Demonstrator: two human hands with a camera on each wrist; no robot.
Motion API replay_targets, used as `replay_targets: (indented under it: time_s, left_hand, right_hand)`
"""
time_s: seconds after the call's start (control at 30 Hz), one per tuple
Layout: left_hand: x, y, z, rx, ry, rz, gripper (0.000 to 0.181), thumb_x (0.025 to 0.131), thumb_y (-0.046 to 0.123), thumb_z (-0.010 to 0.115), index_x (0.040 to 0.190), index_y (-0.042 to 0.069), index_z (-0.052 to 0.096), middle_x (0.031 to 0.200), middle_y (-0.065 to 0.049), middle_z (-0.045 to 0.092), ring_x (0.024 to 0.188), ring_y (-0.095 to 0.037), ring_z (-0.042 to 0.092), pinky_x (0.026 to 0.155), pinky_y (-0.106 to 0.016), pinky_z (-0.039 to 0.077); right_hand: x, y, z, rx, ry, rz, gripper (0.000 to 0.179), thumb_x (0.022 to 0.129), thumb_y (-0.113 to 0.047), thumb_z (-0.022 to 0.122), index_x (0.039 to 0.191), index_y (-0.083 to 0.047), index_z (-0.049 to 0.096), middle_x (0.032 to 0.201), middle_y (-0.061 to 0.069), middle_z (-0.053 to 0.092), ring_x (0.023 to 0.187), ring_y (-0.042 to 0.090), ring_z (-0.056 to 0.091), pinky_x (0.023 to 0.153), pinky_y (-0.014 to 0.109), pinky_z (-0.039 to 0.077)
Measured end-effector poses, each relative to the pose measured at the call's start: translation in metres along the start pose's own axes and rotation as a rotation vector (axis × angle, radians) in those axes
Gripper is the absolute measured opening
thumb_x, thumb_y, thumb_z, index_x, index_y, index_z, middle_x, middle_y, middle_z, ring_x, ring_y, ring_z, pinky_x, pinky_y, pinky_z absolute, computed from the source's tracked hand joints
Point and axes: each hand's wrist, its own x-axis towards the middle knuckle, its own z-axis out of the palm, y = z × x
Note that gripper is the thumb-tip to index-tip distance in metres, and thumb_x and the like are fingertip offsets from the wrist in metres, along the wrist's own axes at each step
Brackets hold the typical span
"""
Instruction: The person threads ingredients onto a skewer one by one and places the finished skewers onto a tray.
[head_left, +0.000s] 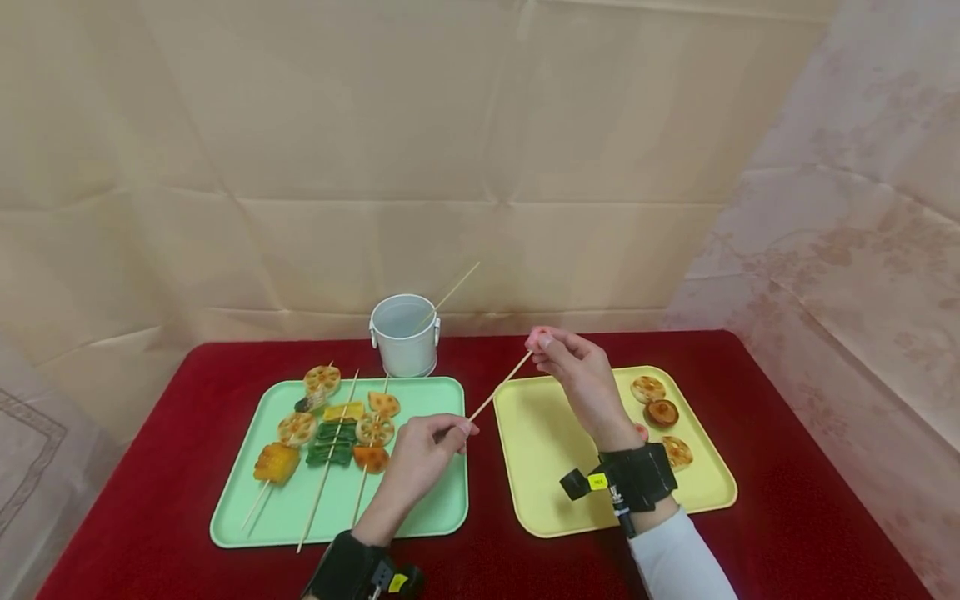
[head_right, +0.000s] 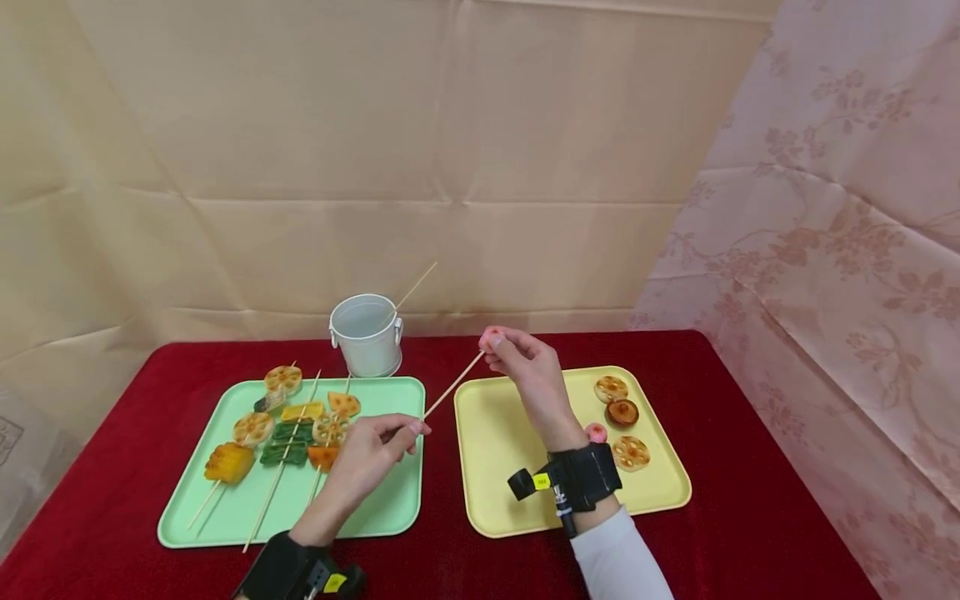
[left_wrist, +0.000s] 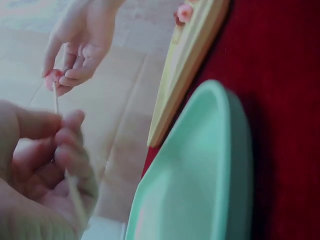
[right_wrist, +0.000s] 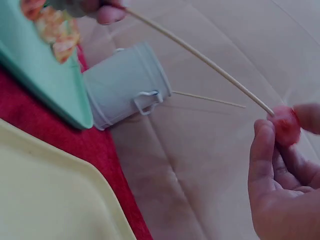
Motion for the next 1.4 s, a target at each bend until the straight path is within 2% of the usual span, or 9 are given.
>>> replay_targets:
  time_s: [0.13,0.23,0.43,0.63,0.8,0.97,1.1,1.23,1.4]
  left_hand:
    - [-0.001,-0.002,0.0,0.031,-0.022,0.049,0.012,0.098,0.013,0.073,0.091,0.007,0.08,0.067,-0.001,0.067,0.063,-0.011,0.062,0.055,-0.023,0.043]
    - [-0.003,-0.003,0.001,0.04,-0.001,0.063,0.013,0.097,0.011,0.073,0.086,0.006,0.079,0.065,-0.001,0.065,0.059,-0.006,0.056,0.052,-0.022,0.04]
    - [-0.005,-0.003,0.003,-0.012,0.016,0.019,0.017,0.099,0.011,0.07,0.086,0.002,0.079,0.063,-0.003,0.064,0.057,-0.006,0.053,0.052,-0.021,0.036]
    - [-0.005,-0.001,0.004,-0.081,0.007,-0.013,0.017,0.099,0.011,0.07,0.088,0.002,0.079,0.063,-0.004,0.064,0.059,-0.01,0.057,0.053,-0.021,0.04]
    - [-0.005,0.002,0.005,-0.149,0.009,-0.05,0.016,0.099,0.01,0.07,0.089,0.003,0.079,0.064,-0.003,0.064,0.059,-0.013,0.058,0.054,-0.02,0.043]
    - [-0.004,0.005,0.005,-0.172,0.071,-0.084,0.014,0.098,0.01,0.071,0.09,0.001,0.079,0.064,-0.005,0.065,0.055,-0.01,0.056,0.052,-0.021,0.043]
    - [-0.004,0.004,0.005,-0.185,0.106,-0.096,0.012,0.096,0.009,0.073,0.089,0.001,0.08,0.064,-0.007,0.066,0.055,-0.01,0.056,0.051,-0.021,0.044]
    - [-0.005,0.003,0.006,-0.185,0.108,-0.103,0.012,0.095,0.01,0.074,0.09,0.001,0.081,0.064,-0.006,0.067,0.055,-0.009,0.057,0.051,-0.021,0.043]
    - [-0.007,0.001,0.007,-0.196,0.11,-0.105,0.012,0.095,0.009,0.074,0.09,0.001,0.08,0.065,-0.006,0.067,0.056,-0.01,0.057,0.052,-0.021,0.043]
  right_hand:
    - [-0.002,0.002,0.01,-0.058,0.006,-0.039,0.039,0.104,-0.028,0.066,0.124,0.005,0.064,0.113,0.009,0.074,0.103,0.022,0.068,0.09,0.028,0.056]
    - [-0.004,0.004,0.017,-0.028,0.047,-0.041,0.034,0.104,-0.029,0.066,0.119,0.002,0.066,0.111,0.009,0.075,0.102,0.023,0.069,0.09,0.03,0.057]
    - [-0.008,0.011,0.028,0.075,0.096,-0.031,0.031,0.103,-0.027,0.068,0.116,0.001,0.068,0.108,0.009,0.076,0.107,0.03,0.071,0.093,0.032,0.057]
    - [-0.01,0.014,0.03,0.072,0.097,-0.045,0.038,0.103,-0.029,0.068,0.118,0.006,0.066,0.11,0.012,0.076,0.103,0.025,0.073,0.095,0.036,0.056]
    - [-0.014,0.019,0.039,-0.01,0.069,-0.022,0.035,0.102,-0.03,0.069,0.118,0.0,0.07,0.111,0.013,0.076,0.102,0.025,0.074,0.091,0.033,0.058]
    - [-0.02,0.026,0.055,-0.079,-0.027,0.007,0.036,0.102,-0.032,0.068,0.12,-0.001,0.07,0.112,0.015,0.076,0.11,0.036,0.071,0.09,0.036,0.058]
    - [-0.023,0.03,0.06,-0.082,-0.021,0.019,0.037,0.101,-0.033,0.069,0.118,0.0,0.069,0.111,0.014,0.076,0.112,0.04,0.069,0.089,0.036,0.059]
    - [-0.026,0.032,0.06,-0.072,-0.016,0.04,0.036,0.101,-0.033,0.069,0.117,-0.001,0.069,0.111,0.015,0.076,0.111,0.041,0.069,0.088,0.034,0.059]
    - [-0.027,0.035,0.061,-0.033,-0.025,0.066,0.034,0.102,-0.03,0.069,0.118,0.0,0.069,0.115,0.023,0.073,0.11,0.05,0.066,0.087,0.035,0.059]
